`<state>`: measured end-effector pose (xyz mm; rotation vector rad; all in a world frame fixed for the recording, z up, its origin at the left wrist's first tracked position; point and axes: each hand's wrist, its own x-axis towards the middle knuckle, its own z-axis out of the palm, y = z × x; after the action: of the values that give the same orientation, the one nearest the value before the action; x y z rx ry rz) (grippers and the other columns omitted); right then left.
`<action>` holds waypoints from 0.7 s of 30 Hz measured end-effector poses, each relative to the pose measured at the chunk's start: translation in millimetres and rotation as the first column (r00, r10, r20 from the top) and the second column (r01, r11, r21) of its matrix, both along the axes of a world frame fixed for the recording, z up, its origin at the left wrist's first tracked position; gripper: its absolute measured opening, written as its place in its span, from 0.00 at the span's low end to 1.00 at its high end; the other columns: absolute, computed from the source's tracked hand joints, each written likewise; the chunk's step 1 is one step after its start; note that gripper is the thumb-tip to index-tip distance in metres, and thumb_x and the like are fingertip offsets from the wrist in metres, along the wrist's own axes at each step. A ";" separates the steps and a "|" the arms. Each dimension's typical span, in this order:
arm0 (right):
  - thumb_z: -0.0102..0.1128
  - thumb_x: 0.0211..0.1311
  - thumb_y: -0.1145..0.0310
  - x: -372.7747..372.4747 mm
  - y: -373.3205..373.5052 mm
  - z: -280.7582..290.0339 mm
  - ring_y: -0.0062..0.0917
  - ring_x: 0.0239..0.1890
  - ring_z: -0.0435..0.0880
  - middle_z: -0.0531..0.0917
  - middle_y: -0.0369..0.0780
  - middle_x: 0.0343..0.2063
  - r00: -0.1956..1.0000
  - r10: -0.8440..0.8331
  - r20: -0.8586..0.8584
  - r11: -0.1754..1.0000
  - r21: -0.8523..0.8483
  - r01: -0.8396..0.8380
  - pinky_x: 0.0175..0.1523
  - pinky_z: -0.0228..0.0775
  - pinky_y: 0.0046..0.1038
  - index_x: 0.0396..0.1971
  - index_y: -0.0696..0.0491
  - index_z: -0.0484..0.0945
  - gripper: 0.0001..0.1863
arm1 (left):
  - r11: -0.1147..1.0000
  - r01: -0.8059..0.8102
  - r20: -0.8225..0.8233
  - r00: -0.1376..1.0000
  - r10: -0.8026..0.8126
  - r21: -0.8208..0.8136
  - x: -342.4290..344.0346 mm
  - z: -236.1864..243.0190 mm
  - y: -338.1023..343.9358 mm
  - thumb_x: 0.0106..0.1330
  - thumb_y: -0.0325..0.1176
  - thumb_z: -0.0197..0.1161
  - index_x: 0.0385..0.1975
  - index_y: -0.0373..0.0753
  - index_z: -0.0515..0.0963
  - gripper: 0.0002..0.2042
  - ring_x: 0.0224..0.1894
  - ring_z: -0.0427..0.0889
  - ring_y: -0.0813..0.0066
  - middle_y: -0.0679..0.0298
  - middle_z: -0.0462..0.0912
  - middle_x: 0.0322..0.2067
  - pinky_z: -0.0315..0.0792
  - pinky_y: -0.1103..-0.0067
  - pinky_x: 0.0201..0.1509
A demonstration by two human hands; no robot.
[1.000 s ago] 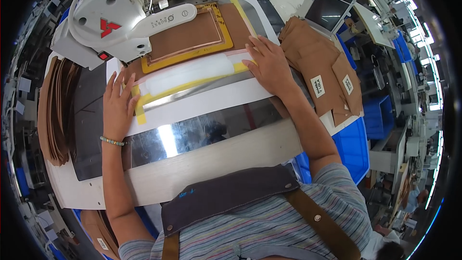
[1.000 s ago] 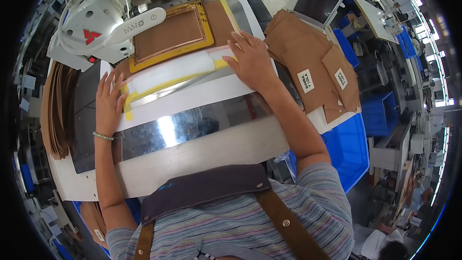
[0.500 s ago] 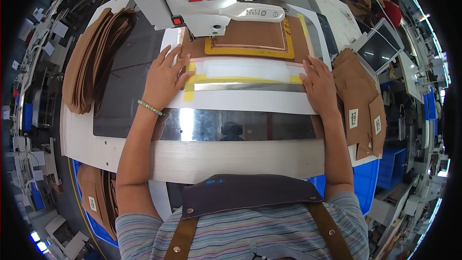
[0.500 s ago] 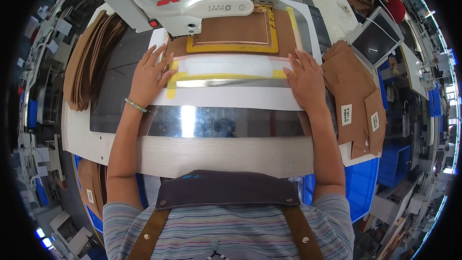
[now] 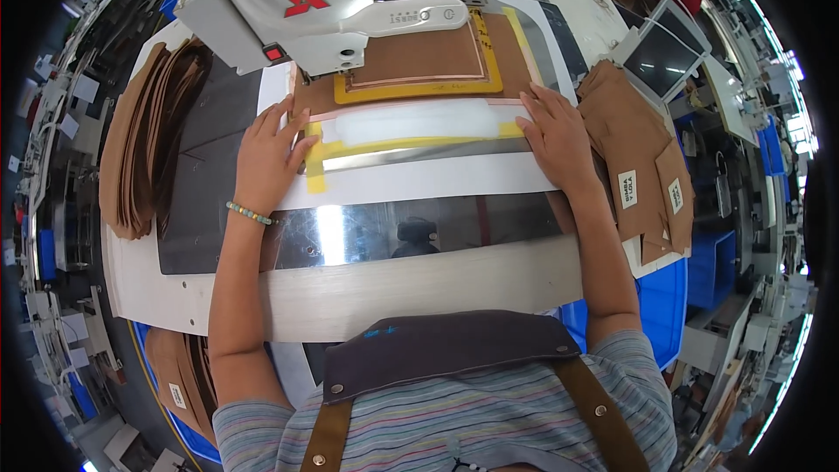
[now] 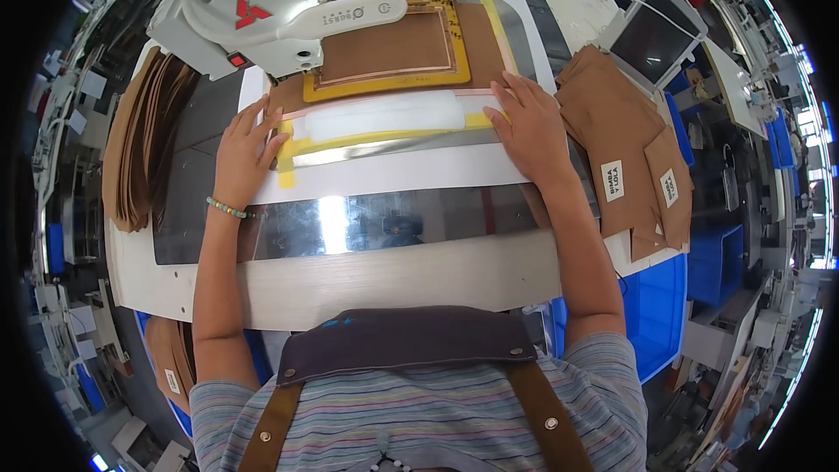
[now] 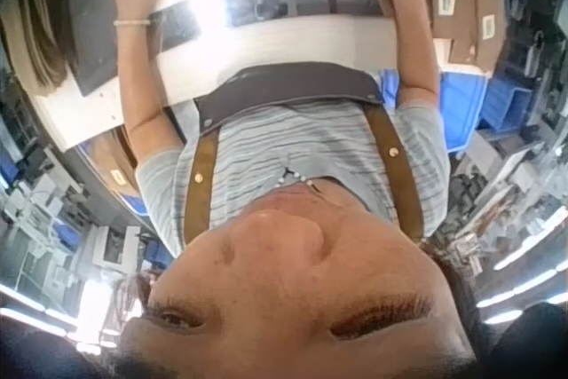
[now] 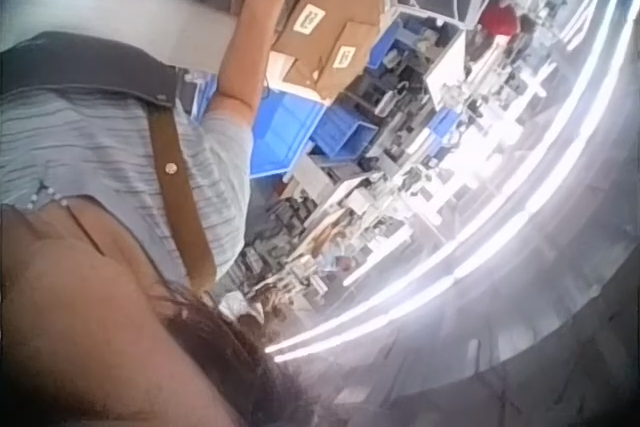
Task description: The recorder uses an industrial sewing machine to stitch together panels of brown leather.
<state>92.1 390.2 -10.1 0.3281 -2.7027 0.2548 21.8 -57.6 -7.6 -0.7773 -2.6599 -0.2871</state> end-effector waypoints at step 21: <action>0.67 0.67 0.59 103.8 110.1 111.1 0.35 0.47 0.86 0.88 0.43 0.47 0.806 -0.580 -0.118 0.802 -0.260 0.538 0.51 0.78 0.35 0.52 0.51 0.87 0.17 | 0.993 0.079 0.066 0.994 -0.085 0.083 -5.1 -1.4 -1.3 0.74 0.30 0.61 0.71 0.40 0.73 0.25 0.70 0.74 0.51 0.53 0.71 0.72 0.70 0.63 0.71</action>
<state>195.9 500.3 100.9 -0.4947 -2.4122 0.3124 16.6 -58.9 -9.0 -0.8677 -2.6661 -0.4467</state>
